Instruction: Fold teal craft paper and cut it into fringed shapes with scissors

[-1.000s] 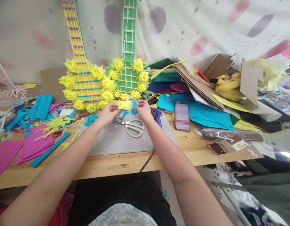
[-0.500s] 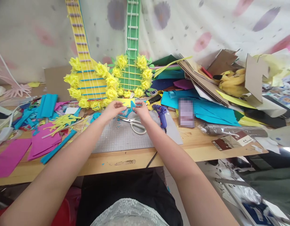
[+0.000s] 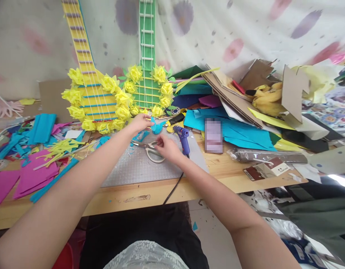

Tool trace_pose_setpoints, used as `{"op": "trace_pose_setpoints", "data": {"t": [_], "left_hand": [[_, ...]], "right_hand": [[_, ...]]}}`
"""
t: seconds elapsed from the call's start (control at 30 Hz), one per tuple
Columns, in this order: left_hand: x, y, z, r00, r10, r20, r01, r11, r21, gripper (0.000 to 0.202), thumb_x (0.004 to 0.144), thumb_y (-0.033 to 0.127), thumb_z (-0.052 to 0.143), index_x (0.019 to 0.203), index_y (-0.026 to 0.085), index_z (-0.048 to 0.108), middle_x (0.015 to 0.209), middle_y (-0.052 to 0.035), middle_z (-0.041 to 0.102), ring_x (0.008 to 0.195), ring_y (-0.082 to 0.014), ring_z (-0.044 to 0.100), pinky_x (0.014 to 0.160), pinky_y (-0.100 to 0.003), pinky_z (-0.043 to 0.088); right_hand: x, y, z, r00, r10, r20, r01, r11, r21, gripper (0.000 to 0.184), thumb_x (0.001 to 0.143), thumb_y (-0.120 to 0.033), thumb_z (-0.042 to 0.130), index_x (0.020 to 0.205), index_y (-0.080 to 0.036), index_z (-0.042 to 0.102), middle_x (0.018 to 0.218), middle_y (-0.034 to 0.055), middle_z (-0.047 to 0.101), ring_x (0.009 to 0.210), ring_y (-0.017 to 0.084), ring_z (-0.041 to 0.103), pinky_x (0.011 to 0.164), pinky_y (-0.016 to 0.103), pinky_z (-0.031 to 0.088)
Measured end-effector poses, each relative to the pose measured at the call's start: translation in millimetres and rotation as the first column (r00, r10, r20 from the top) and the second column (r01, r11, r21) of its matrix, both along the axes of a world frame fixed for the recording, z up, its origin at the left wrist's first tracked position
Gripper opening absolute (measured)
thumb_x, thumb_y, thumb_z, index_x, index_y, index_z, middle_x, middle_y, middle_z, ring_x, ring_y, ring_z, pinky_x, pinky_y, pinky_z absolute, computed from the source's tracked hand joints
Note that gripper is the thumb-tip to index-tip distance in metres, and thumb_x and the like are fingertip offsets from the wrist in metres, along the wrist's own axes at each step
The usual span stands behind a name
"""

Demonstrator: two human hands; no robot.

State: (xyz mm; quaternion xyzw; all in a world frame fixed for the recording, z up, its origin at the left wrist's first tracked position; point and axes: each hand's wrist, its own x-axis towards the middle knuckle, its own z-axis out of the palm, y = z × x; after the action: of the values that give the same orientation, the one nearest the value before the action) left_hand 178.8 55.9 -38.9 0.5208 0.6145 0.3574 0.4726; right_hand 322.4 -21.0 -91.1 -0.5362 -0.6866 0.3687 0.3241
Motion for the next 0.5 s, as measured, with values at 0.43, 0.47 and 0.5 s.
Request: {"op": "trace_pose_setpoints", "data": {"t": [0.43,0.47,0.5], "left_hand": [[20,33,-21.2,0.764,-0.198,-0.614,0.306,0.949,0.075,0.042,0.063,0.008,0.074,0.099,0.016,0.055,0.096,-0.0099,0.068,0.097,-0.0268,0.064,0.084,-0.034,0.047],[19,32,-23.9,0.784,-0.187,-0.592,0.304,0.947,0.102,0.041,0.064,0.006,0.073,0.099,0.016,0.055,0.096,-0.0099,0.068,0.098,-0.0263,0.064,0.086,-0.034,0.046],[18,30,-26.4,0.809,-0.175,-0.561,0.296,0.946,0.131,0.040,0.064,0.005,0.071,0.099,0.016,0.055,0.096,-0.0094,0.068,0.098,-0.0257,0.064,0.088,-0.034,0.045]], "right_hand": [[0,-11,-9.5,0.946,0.021,0.325,-0.110,0.961,0.256,0.010,0.077,-0.014,0.055,0.087,-0.018,0.052,0.087,0.0064,0.059,0.082,0.019,0.054,0.075,0.031,0.042],[0,-10,-10.1,0.945,0.022,0.325,-0.111,0.960,0.258,0.010,0.077,-0.014,0.054,0.086,-0.018,0.052,0.087,0.0061,0.059,0.081,0.019,0.054,0.075,0.030,0.042],[0,-10,-10.5,0.945,0.023,0.325,-0.113,0.959,0.260,0.011,0.077,-0.014,0.054,0.087,-0.018,0.052,0.087,0.0060,0.059,0.081,0.018,0.053,0.075,0.030,0.042]]}}
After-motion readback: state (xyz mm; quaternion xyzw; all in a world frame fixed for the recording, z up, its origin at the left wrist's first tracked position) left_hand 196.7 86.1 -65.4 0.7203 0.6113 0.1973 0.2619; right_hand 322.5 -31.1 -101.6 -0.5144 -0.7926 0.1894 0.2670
